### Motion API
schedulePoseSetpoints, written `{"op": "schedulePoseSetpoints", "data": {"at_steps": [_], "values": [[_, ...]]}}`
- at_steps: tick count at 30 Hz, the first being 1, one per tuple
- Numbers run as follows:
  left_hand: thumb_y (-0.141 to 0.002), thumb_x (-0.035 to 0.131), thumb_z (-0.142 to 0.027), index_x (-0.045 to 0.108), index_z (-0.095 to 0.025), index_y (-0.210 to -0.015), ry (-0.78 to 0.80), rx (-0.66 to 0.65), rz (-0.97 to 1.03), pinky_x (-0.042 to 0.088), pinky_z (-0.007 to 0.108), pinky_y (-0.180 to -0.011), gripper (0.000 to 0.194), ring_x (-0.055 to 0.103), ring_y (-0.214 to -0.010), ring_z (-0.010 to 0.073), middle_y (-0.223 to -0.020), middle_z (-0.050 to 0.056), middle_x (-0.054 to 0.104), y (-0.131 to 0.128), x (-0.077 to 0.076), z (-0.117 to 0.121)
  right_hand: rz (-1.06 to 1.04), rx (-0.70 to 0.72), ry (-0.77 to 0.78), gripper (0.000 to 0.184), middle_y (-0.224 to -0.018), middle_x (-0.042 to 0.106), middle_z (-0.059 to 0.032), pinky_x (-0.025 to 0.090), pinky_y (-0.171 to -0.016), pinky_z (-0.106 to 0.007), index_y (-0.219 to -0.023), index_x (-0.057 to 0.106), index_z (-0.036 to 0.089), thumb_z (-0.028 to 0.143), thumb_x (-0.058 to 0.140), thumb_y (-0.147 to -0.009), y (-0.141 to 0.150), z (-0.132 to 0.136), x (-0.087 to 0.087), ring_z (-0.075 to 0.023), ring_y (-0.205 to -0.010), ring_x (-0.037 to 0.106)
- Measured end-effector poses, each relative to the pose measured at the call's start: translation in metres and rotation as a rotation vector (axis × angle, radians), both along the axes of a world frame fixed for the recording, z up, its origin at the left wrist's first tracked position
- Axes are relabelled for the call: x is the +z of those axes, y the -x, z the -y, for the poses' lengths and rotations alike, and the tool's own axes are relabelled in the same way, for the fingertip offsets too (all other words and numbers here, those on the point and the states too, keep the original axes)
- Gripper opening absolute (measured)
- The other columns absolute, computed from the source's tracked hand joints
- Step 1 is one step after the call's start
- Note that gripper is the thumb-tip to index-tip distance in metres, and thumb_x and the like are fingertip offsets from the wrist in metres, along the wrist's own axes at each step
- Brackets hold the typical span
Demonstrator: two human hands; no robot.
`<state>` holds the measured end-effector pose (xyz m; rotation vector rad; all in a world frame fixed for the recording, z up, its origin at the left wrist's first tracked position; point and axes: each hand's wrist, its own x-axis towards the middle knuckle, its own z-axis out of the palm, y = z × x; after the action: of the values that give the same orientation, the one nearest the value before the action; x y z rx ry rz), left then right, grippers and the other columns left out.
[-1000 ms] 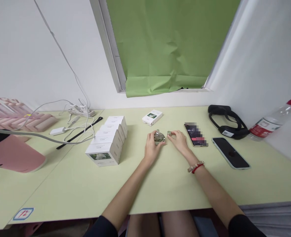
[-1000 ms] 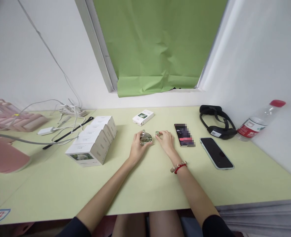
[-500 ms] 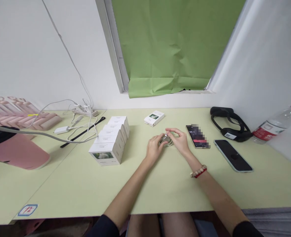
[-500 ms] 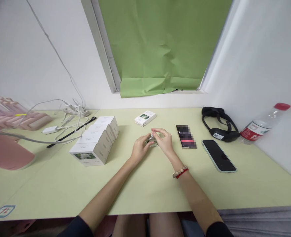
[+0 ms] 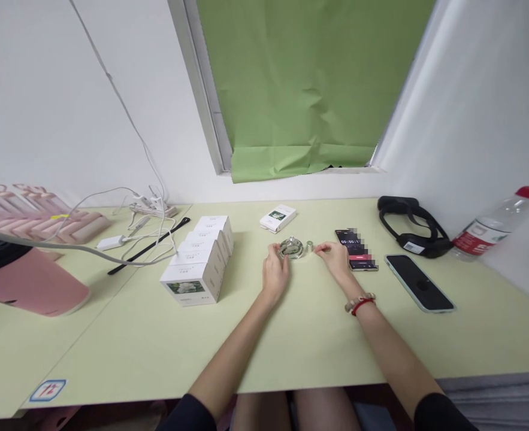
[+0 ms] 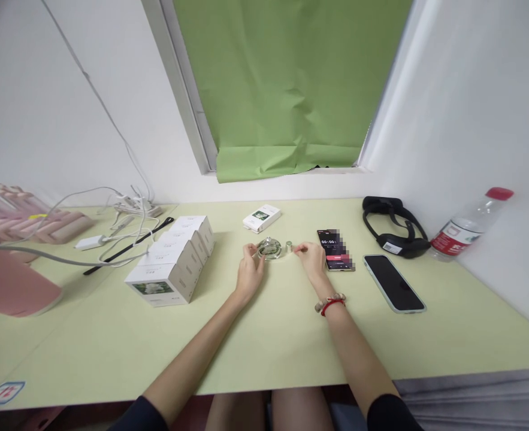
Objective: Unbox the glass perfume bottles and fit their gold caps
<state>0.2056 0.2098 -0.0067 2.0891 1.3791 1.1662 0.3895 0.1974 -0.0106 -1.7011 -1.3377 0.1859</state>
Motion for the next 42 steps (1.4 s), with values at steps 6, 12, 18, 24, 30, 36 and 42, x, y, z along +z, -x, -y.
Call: {"op": "schedulePoseSetpoints", "data": {"at_steps": [6, 12, 18, 24, 30, 36, 42], "values": [[-0.079, 0.043, -0.017, 0.048, -0.021, -0.095, -0.029, -0.09, -0.03, 0.044, 0.033, -0.079, 0.017, 0.059, -0.088, 0.0187, -0.095, 0.005, 0.062, 0.004, 0.006, 0.0, 0.107, -0.038, 0.029, 0.016, -0.069, 0.071, -0.0005, 0.042, -0.058, -0.025, -0.062, 0.067, 0.022, 0.03, 0.059, -0.073, 0.003, 0.001, 0.002, -0.017, -0.065, 0.064], [-0.075, 0.048, -0.017, 0.052, -0.018, -0.092, -0.069, -0.105, -0.062, 0.043, 0.037, -0.084, 0.017, 0.058, -0.093, 0.02, -0.095, 0.006, 0.063, 0.005, 0.008, 0.001, 0.236, -0.025, 0.049, 0.01, -0.071, 0.07, -0.0029, 0.041, -0.067, -0.028, -0.068, 0.067, 0.022, 0.022, 0.057, -0.072, 0.007, 0.0, 0.002, -0.0199, -0.071, 0.063], [-0.073, 0.051, -0.019, 0.056, -0.02, -0.099, -0.161, -0.156, -0.186, 0.039, 0.042, -0.094, 0.027, 0.04, -0.122, 0.0251, -0.13, 0.011, 0.045, 0.006, 0.007, 0.006, 0.302, 0.008, 0.101, 0.026, -0.087, 0.07, -0.0069, 0.042, -0.076, -0.027, -0.097, 0.065, 0.018, 0.015, 0.053, -0.074, 0.012, -0.001, 0.002, -0.0192, -0.083, 0.063], [-0.074, 0.05, -0.019, 0.054, -0.021, -0.106, -0.143, -0.165, -0.258, 0.038, 0.043, -0.096, 0.032, 0.035, -0.126, 0.0245, -0.135, 0.011, 0.038, 0.007, 0.005, 0.007, 0.259, 0.043, 0.045, 0.02, -0.087, 0.068, -0.0065, 0.044, -0.076, -0.026, -0.083, 0.068, 0.017, 0.011, 0.05, -0.074, 0.01, -0.002, -0.003, -0.0191, -0.083, 0.062], [-0.073, 0.051, -0.018, 0.05, -0.023, -0.116, -0.149, -0.197, -0.312, 0.036, 0.044, -0.096, 0.043, 0.033, -0.127, 0.0253, -0.14, 0.01, 0.032, 0.006, 0.003, 0.007, 0.172, 0.078, -0.029, 0.022, -0.087, 0.066, -0.0088, 0.048, -0.07, -0.028, -0.085, 0.065, 0.015, 0.01, 0.047, -0.074, 0.008, -0.007, -0.012, -0.0192, -0.077, 0.063], [-0.074, 0.048, -0.016, 0.047, -0.021, -0.121, -0.144, -0.06, -0.323, 0.037, 0.047, -0.093, 0.047, 0.037, -0.125, 0.0268, -0.136, 0.014, 0.037, 0.006, 0.0, 0.003, 0.142, 0.094, -0.078, 0.029, -0.09, 0.064, -0.0084, 0.05, -0.072, -0.029, -0.088, 0.063, 0.017, 0.005, 0.043, -0.07, 0.007, -0.007, -0.013, -0.0184, -0.078, 0.062], [-0.077, 0.047, -0.014, 0.057, -0.021, -0.102, -0.53, 0.188, -0.309, 0.03, 0.046, -0.1, 0.027, 0.037, -0.125, 0.0262, -0.127, 0.011, 0.048, 0.037, 0.031, 0.011, 0.142, 0.064, -0.095, 0.027, -0.092, 0.06, -0.0106, 0.048, -0.076, -0.034, -0.091, 0.062, 0.014, 0.011, 0.044, -0.07, 0.007, -0.005, -0.011, -0.0207, -0.079, 0.06]]}}
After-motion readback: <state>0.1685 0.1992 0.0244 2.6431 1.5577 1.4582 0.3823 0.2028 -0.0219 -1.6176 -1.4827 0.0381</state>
